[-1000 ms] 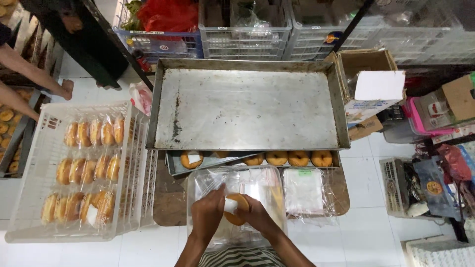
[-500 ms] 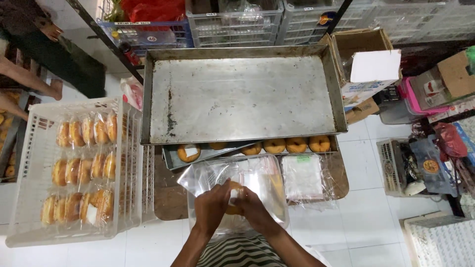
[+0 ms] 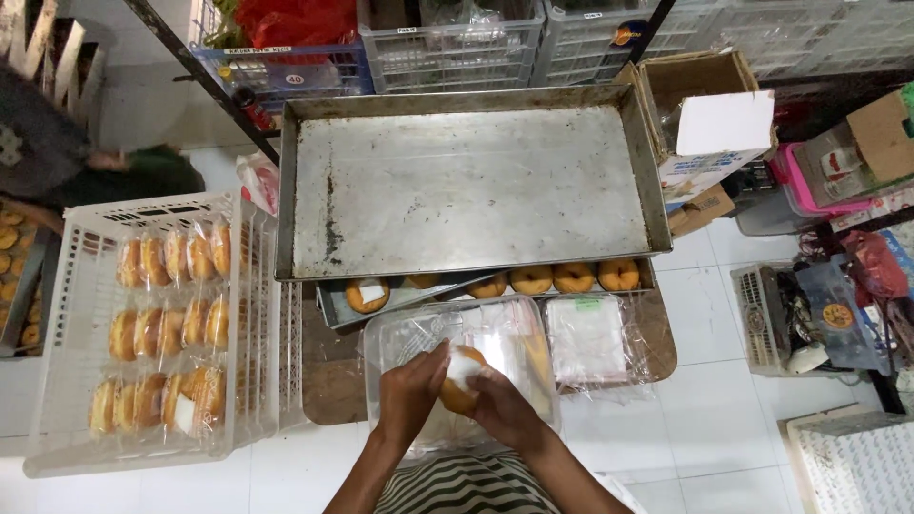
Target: The person packages donuts into individual plastic bags by hand, one at a time, from a metal tray and places them into a large plastic bin.
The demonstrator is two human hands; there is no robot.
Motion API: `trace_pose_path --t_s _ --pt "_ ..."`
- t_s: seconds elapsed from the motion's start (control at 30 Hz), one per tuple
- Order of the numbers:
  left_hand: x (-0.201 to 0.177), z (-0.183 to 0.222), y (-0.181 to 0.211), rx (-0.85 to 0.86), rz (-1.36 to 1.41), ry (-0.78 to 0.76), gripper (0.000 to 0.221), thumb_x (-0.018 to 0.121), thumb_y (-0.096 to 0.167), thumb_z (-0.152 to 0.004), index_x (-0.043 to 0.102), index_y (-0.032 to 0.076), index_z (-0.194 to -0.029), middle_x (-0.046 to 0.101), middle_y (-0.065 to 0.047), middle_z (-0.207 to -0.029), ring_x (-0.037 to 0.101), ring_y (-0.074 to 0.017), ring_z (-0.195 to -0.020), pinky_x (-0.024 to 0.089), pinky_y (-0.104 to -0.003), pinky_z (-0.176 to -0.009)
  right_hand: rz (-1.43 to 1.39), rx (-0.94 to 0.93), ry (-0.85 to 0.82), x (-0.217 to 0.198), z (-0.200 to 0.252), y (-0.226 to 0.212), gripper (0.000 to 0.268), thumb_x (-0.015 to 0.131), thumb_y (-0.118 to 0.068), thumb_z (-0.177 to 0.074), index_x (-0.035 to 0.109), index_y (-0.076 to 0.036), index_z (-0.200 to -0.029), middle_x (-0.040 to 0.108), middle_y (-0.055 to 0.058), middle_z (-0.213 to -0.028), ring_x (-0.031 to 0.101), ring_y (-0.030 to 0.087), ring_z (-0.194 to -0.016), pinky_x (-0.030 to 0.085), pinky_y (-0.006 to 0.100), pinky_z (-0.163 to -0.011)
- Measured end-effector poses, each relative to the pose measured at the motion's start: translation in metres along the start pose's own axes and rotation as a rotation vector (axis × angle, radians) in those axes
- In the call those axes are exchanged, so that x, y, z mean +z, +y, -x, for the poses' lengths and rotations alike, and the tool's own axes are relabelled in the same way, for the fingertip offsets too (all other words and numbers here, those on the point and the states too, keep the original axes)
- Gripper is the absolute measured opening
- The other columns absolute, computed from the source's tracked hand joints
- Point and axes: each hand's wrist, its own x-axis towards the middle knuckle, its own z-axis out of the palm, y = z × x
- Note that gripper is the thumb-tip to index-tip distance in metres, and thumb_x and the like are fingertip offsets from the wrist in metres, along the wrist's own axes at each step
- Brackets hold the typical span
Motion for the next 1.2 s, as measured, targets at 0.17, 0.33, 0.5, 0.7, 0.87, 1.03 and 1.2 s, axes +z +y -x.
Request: trace_pose_path --t_s 0.17,0.33,0.5,0.7,0.87,1.03,1.2 --pt "-0.004 -0.001 0.01 0.049 0.03 0.023 0.032 0.069 0.012 -0.092 0.074 0.011 -0.124 0.079 -0.01 -0.101 0.075 -0.0243 -0.071 0.06 -0.034 -0.058 -0.246 0.0 -0.057 -0.005 0.001 0.004 0.047 0.062 -0.019 -0.096 0.049 -0.003 -0.138 0.064 0.01 -0.131 0.064 0.024 -0.121 0.052 0.043 -0.109" --pt "0.009 0.005 -0.001 -0.08 0.171 0.089 0.031 0.069 0.014 -0.096 0.072 0.009 -0.126 0.078 -0.014 -0.102 0.079 -0.023 -0.078 0.062 -0.033 -0.063 -0.181 -0.09 -0.069 0.0 0.001 -0.001 0.055 0.064 -0.016 -0.096 0.045 -0.001 -0.145 0.062 0.01 -0.133 0.061 0.024 -0.124 0.052 0.041 -0.108" --pt "0.012 0.004 -0.001 -0.032 0.015 0.081 0.032 0.07 0.013 -0.092 0.073 0.009 -0.124 0.078 -0.013 -0.097 0.076 -0.0237 -0.074 0.06 -0.033 -0.06 0.196 -0.11 0.056 -0.008 -0.005 0.008 0.059 0.068 -0.011 -0.091 0.049 -0.003 -0.145 0.063 0.005 -0.124 0.061 0.018 -0.114 0.054 0.036 -0.097" --pt "0.009 0.002 0.005 -0.1 -0.097 -0.075 0.034 0.072 0.013 -0.09 0.075 0.012 -0.124 0.077 -0.009 -0.083 0.073 -0.0217 -0.063 0.057 -0.033 -0.055 0.415 -0.052 0.097 0.006 -0.001 0.001 0.049 0.068 -0.011 -0.09 0.058 0.0 -0.137 0.068 0.005 -0.114 0.064 0.017 -0.105 0.055 0.032 -0.092" --pt "0.015 0.005 -0.01 0.015 -0.074 0.142 0.025 0.074 0.015 -0.092 0.074 0.013 -0.117 0.077 -0.01 -0.094 0.074 -0.0201 -0.068 0.058 -0.031 -0.057 0.503 -0.062 0.046 -0.003 0.004 -0.001 0.049 0.067 -0.013 -0.091 0.058 0.001 -0.138 0.066 0.004 -0.117 0.061 0.013 -0.106 0.051 0.03 -0.096" --pt "0.005 0.003 0.004 -0.046 -0.023 -0.046 0.032 0.071 0.012 -0.088 0.075 0.01 -0.119 0.075 -0.011 -0.082 0.072 -0.0267 -0.062 0.056 -0.036 -0.052 0.529 -0.039 0.009 -0.002 0.008 -0.006 0.053 0.067 -0.014 -0.09 0.056 -0.001 -0.14 0.068 0.004 -0.123 0.062 0.011 -0.111 0.05 0.028 -0.099" --pt "0.016 0.011 0.003 -0.049 -0.144 -0.173 0.035 0.068 0.01 -0.089 0.072 0.013 -0.124 0.075 -0.01 -0.085 0.072 -0.0259 -0.063 0.056 -0.035 -0.051 0.404 0.015 0.107 -0.021 -0.007 0.019 0.048 0.064 -0.011 -0.094 0.058 0.003 -0.139 0.063 0.007 -0.115 0.058 0.016 -0.099 0.049 0.031 -0.085"
